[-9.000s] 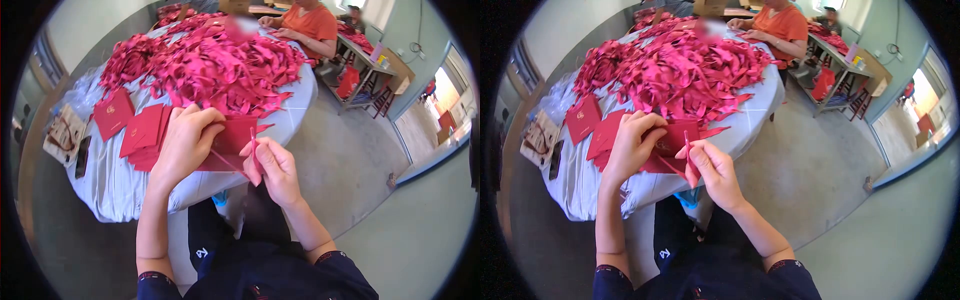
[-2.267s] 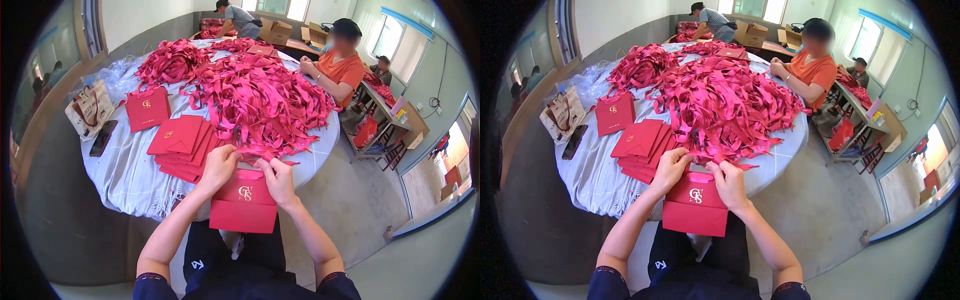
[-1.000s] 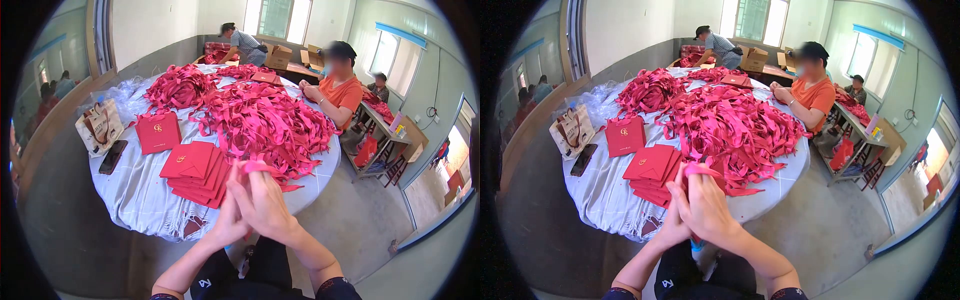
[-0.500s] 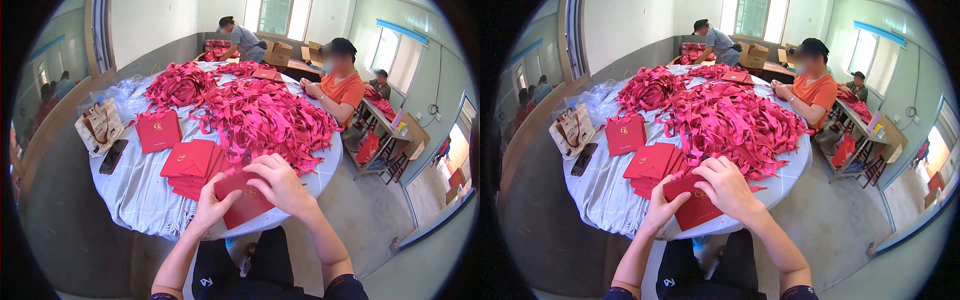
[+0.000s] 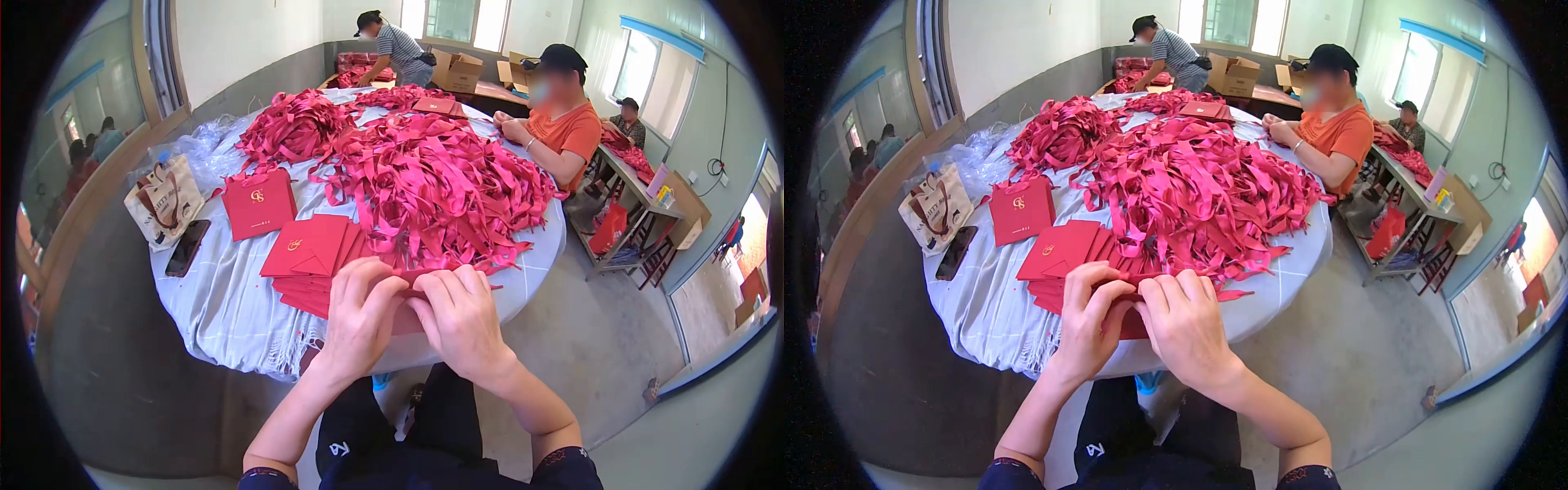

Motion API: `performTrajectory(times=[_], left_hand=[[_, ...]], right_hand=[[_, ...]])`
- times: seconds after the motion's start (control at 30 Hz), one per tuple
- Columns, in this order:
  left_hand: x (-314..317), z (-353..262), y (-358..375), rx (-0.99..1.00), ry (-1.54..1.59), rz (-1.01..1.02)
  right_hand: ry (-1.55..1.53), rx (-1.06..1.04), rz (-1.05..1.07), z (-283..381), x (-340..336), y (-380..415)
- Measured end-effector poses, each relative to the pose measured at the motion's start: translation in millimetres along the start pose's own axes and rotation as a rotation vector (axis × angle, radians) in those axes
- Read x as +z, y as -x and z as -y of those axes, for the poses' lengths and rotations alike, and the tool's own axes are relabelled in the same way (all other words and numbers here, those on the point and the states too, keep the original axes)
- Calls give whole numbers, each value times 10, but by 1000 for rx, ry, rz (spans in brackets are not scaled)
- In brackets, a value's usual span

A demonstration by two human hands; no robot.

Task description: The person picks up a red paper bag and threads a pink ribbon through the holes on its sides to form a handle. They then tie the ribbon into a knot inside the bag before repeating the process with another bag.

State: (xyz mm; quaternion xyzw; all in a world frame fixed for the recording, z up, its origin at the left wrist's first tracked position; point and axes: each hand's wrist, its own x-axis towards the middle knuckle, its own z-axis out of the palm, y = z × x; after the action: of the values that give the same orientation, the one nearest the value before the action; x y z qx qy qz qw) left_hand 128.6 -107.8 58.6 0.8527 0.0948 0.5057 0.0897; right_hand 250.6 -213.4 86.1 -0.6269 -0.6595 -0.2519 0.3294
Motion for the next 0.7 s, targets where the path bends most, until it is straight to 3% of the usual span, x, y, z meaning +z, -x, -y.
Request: performTrajectory(times=[0.1, 0.23, 0.3, 0.4, 0.63, 0.7], left_hand=[[-55, -104, 16, 71, -196, -54], [-153, -156, -47, 129, -301, 76], [-259, -190, -124, 58, -313, 188], [-354, -195, -186, 44, -304, 165], [-509, -166, -203, -18, -148, 326], [-556, -196, -259, -126, -155, 486]], right_hand=[[31, 4, 35, 16, -10, 30], [58, 1, 60, 38, -33, 57], [60, 2, 59, 62, -31, 55], [69, 5, 64, 80, -47, 82], [55, -27, 19, 58, -26, 171], [-19, -60, 15, 17, -41, 164]])
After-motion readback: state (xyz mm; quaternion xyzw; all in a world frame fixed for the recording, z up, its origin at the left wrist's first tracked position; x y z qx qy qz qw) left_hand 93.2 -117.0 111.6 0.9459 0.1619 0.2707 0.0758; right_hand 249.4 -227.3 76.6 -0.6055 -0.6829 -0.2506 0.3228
